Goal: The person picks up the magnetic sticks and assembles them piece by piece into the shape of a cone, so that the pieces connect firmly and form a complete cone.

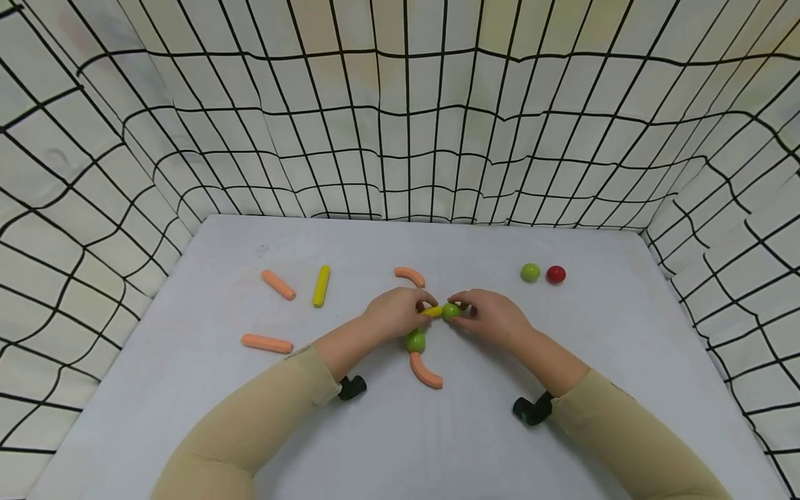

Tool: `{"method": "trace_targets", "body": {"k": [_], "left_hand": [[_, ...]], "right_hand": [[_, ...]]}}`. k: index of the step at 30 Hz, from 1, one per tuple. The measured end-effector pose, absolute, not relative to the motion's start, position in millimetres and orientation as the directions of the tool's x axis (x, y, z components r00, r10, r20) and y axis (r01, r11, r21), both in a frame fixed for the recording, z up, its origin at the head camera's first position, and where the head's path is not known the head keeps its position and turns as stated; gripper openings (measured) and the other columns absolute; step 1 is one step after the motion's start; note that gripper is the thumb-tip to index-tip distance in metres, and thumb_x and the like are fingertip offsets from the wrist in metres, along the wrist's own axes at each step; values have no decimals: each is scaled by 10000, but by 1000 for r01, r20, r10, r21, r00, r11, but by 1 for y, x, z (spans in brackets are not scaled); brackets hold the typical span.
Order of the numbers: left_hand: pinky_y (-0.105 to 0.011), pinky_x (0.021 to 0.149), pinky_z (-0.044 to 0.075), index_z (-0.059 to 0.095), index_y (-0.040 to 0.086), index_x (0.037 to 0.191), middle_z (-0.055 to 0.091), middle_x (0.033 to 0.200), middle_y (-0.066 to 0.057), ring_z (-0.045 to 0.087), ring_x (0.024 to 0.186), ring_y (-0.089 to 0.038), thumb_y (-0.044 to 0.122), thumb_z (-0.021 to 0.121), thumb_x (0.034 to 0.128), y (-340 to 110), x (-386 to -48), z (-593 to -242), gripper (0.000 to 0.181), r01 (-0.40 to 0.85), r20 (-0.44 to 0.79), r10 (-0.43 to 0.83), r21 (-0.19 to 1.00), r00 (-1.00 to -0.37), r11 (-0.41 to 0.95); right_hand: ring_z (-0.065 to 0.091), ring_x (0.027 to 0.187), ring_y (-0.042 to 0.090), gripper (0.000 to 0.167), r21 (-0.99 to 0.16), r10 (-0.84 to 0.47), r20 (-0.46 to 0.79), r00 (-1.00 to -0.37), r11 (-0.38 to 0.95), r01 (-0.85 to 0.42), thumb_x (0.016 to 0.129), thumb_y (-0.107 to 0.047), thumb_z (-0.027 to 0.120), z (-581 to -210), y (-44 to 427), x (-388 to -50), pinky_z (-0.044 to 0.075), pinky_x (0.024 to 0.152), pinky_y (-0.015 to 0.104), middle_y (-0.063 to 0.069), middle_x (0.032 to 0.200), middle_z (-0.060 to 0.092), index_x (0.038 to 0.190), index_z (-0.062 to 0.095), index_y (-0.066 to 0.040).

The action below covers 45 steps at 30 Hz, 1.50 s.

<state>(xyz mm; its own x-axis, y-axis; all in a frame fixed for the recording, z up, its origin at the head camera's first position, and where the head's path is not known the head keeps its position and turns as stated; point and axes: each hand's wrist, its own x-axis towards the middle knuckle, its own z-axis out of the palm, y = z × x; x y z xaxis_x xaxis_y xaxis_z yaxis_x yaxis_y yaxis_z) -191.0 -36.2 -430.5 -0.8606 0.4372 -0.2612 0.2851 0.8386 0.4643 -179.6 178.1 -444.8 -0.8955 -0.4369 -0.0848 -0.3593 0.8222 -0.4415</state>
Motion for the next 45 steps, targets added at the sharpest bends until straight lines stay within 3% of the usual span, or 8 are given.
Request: {"method": "trace_targets", "body": {"k": [9, 32, 45], "left_hand": [[-304, 740, 480, 665, 220, 1272, 683, 1042, 15, 594, 824, -108, 285, 713, 921, -47, -188, -431, 360, 245, -281, 416, 486, -865, 839], [-319, 708, 476, 667, 199, 1257, 663, 1007, 3, 585, 798, -133, 312, 736, 903, -68, -168, -428, 378, 153, -300, 344, 514, -890, 844], [-315, 697, 481, 660, 185, 1264, 664, 990, 5, 588, 786, -129, 326, 741, 897, -71, -166, -428, 401, 149, -291, 341, 524, -894, 838]], "right_hand": [[600, 894, 150, 384, -448, -495, -48, -867, 787, -424, 900, -282, 746, -445, 171, -184, 511, 782, 349, -26, 1057, 683, 1260, 677, -167], [606, 940, 133, 370, -445, -559, -59, -827, 756, -479, 912, -239, 737, -446, 148, -186, 507, 827, 331, -14, 1151, 687, 1267, 674, -158], [608, 939, 134, 392, -433, -550, -57, -833, 766, -476, 903, -266, 748, -443, 149, -186, 509, 821, 336, -27, 1099, 683, 1275, 669, -171]]}}
